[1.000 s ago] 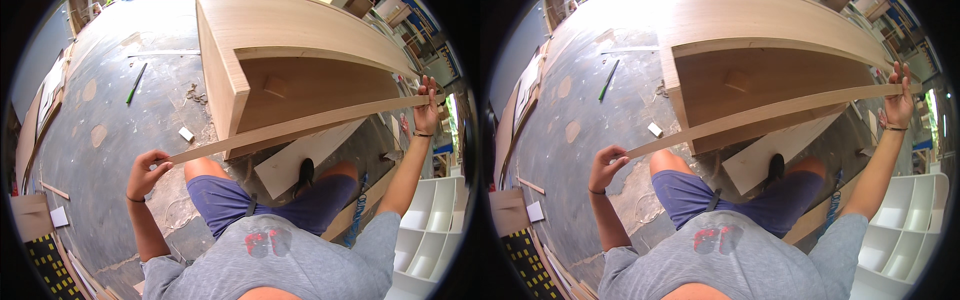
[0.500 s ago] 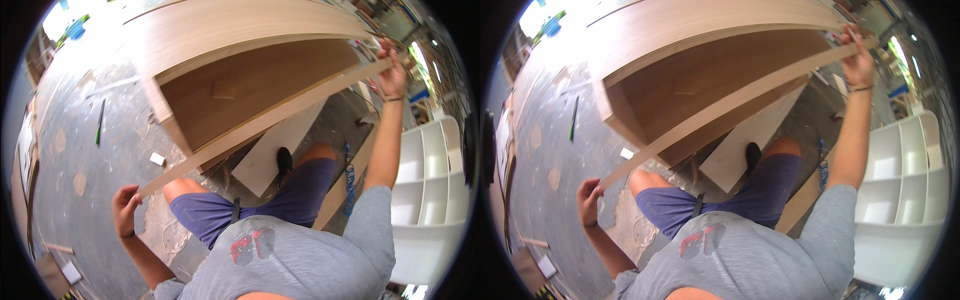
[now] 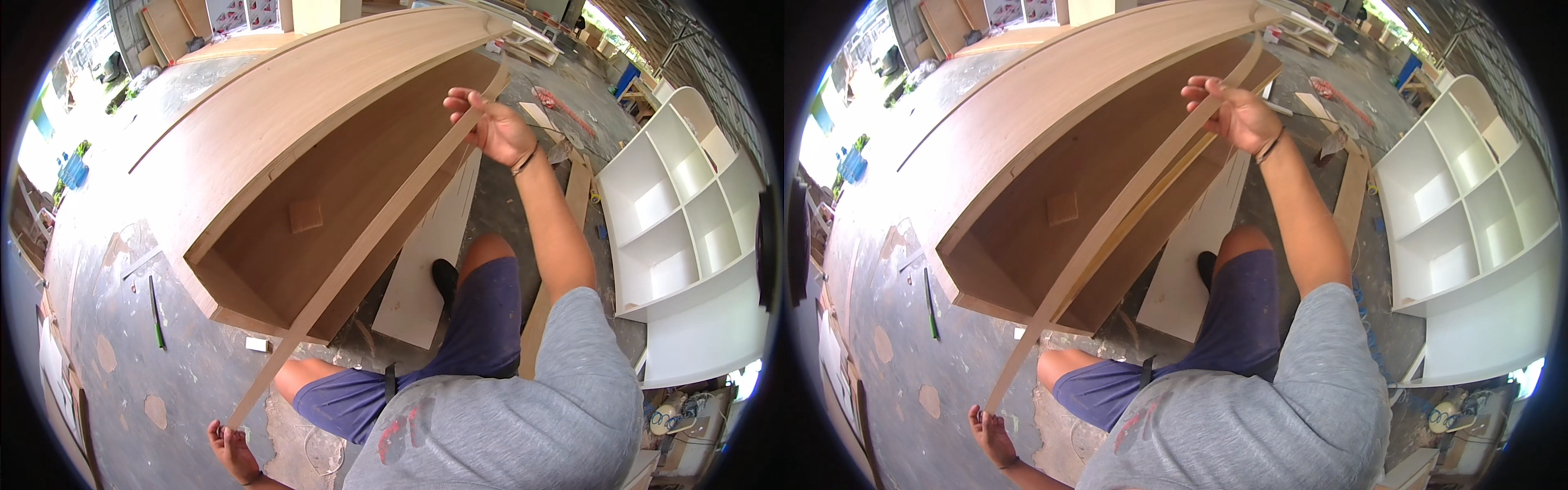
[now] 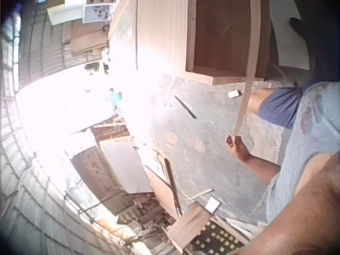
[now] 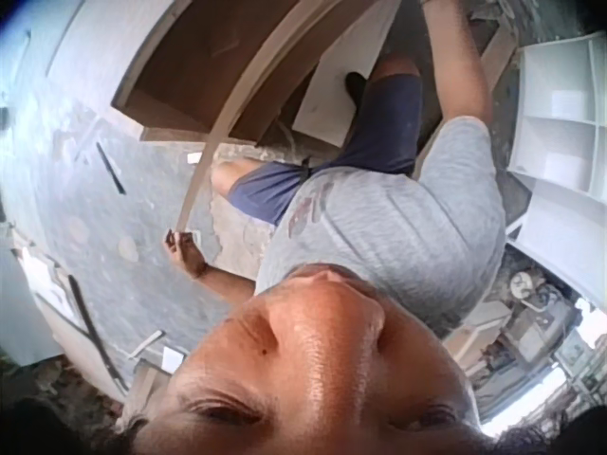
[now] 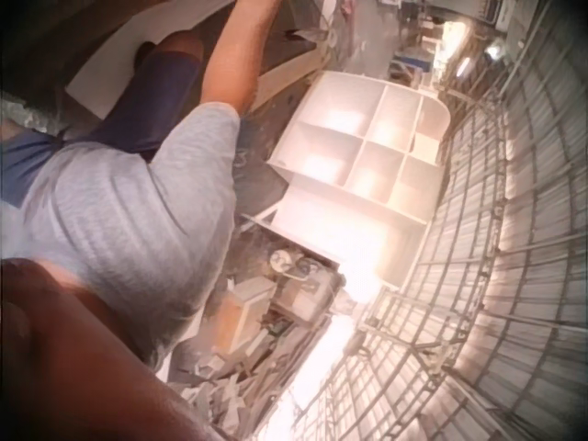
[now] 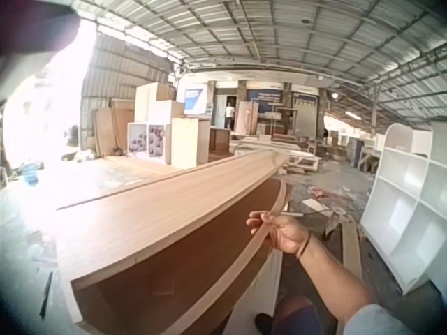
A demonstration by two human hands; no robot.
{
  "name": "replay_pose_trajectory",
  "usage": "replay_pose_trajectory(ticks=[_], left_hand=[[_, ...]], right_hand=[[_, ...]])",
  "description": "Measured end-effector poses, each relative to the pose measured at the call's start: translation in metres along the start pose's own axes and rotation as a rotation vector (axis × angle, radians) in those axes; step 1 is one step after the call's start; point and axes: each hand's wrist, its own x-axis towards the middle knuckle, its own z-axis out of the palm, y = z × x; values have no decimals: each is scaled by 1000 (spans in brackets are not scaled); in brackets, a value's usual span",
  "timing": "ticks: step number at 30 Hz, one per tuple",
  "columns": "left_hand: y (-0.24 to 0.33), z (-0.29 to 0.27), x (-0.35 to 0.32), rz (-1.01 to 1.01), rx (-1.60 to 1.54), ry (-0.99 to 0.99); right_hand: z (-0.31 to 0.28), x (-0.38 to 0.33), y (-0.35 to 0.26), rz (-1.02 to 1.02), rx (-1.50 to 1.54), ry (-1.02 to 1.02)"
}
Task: The person applies a strip of material to the edge of a curved wooden furniture component, presses it down using a wooden block, trims the excess strip with a utility knife, and cuts a wooden piece with a hand saw.
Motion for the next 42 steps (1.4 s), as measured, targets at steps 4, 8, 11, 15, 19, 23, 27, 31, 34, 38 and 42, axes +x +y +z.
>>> replay_pose_trajectory(ticks=[4,8,11,15,19,23,27,31,34,38,42], left_hand=[[-4,-10,-13,3,-76,140],[-19,-47,-16,-3,-182,212],[-33,-84,-16,-36,-261,262],[-41,-99,-19,-152,-334,166],[-55,-97,-14,-203,-440,206],[-74,-111,-8,-250,-548,407],[-103,-169,-4,-273,-624,405],[-118,-196,2,-393,-692,325],[-147,-265,12,-465,-709,225],[-150,-201,13,-265,-474,653],[-173,-299,15,-222,-491,848]], right_hand=[[8,0,27,-1,76,-13],[3,6,40,-78,164,80],[-2,9,42,-121,204,138],[-8,5,38,-141,72,220],[-1,4,40,-122,2,282],[9,-6,36,-105,-117,294],[31,-16,29,-166,-178,279],[33,-21,19,-177,40,237],[23,-17,14,-200,141,277],[-29,-32,-2,-335,201,365],[-29,-30,-30,-472,190,356]])
